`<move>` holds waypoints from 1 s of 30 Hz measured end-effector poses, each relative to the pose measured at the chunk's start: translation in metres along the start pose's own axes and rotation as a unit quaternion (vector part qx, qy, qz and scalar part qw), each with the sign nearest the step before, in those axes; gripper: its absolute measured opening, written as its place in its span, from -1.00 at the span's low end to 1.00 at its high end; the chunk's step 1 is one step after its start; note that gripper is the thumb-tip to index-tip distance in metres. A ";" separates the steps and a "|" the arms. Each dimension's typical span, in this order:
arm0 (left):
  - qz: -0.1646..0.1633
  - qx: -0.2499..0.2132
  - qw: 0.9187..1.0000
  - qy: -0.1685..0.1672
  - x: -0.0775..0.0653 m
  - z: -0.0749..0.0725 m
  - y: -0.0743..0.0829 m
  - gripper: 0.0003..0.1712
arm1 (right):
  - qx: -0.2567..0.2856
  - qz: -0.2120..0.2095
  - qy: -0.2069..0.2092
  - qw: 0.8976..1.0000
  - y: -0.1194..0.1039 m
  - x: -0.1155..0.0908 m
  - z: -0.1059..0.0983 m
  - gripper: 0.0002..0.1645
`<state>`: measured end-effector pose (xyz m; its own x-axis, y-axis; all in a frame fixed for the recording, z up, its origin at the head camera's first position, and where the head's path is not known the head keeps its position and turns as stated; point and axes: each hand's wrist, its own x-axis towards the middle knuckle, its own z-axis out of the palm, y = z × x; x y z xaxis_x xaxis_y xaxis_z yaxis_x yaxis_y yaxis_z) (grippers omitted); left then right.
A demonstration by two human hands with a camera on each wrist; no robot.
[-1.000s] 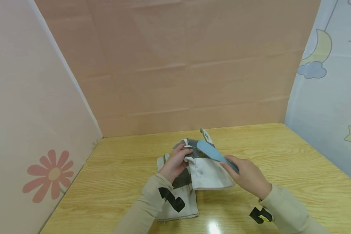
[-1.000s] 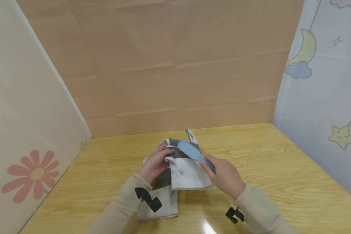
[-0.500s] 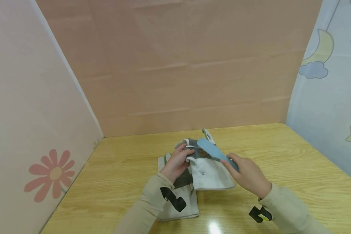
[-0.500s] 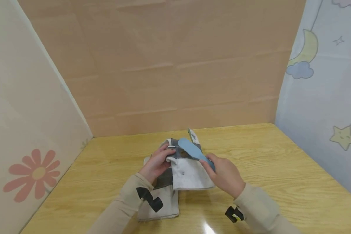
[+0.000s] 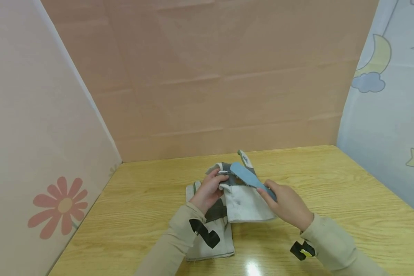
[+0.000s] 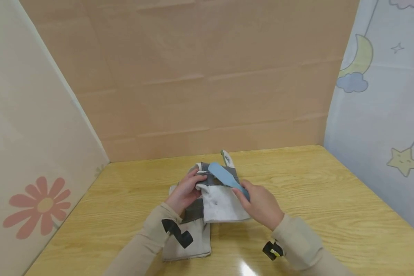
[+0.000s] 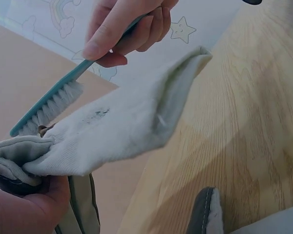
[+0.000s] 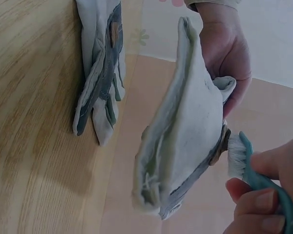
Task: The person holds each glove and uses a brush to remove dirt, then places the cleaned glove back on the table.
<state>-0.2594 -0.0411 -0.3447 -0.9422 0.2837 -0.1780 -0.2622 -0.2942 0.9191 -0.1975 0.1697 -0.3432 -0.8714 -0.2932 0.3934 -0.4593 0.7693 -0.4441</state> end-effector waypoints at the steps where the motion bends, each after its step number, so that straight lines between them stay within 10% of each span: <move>1: 0.000 0.001 1.000 0.002 0.000 0.000 0.000 -0.23 | -0.002 0.002 -0.003 1.000 0.001 0.000 0.000 -0.77; 30: -0.005 0.002 1.000 -0.001 0.002 0.002 -0.006 -0.23 | 0.024 -0.031 -0.021 0.999 -0.004 0.000 0.001 -0.80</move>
<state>-0.2589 -0.0371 -0.3497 -0.9389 0.2892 -0.1867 -0.2711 -0.2870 0.9188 -0.1958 0.1659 -0.3422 -0.8471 -0.3641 0.3871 -0.5195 0.7208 -0.4588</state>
